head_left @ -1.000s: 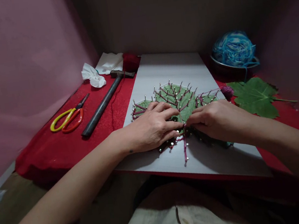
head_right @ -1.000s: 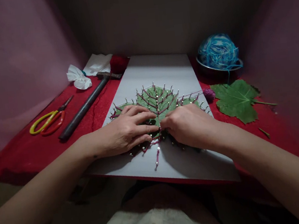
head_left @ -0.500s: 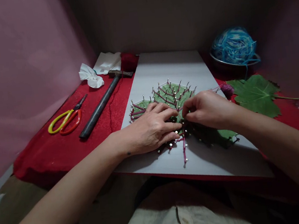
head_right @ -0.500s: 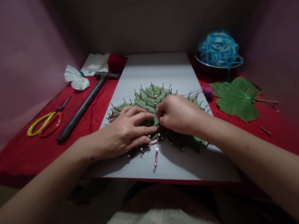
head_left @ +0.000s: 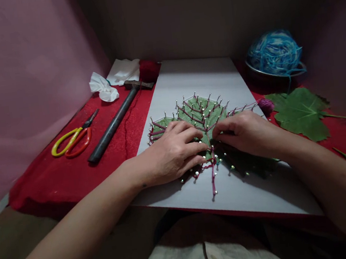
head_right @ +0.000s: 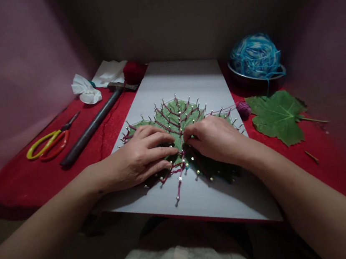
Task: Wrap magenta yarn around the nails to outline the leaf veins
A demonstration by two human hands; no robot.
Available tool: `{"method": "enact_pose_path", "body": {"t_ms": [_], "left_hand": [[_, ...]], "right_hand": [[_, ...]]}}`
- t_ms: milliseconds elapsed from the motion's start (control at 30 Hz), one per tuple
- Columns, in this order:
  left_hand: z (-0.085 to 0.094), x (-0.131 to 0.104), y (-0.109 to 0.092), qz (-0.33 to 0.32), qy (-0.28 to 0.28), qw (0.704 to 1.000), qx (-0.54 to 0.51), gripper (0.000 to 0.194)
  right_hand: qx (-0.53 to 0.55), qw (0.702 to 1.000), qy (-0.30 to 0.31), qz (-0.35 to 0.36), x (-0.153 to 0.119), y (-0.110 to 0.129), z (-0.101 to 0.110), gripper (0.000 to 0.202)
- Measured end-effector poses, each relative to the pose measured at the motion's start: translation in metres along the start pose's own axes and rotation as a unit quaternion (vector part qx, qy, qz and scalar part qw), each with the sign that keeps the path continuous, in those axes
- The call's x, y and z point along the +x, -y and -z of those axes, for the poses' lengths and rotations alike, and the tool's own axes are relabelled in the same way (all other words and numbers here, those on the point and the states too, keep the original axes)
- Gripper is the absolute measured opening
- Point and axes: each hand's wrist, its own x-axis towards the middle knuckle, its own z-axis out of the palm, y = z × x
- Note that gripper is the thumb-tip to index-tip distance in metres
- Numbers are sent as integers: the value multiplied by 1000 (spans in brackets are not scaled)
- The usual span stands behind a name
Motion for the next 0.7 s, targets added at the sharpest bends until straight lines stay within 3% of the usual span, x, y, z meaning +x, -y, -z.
{"method": "enact_pose_path", "body": {"t_ms": [500, 700], "left_hand": [[4, 2, -2, 7, 63, 998, 1, 34], [1, 4, 0, -14, 56, 998, 25, 33]], "right_hand": [[16, 997, -49, 55, -7, -6, -10, 15], [32, 995, -54, 73, -6, -6, -10, 16]]}}
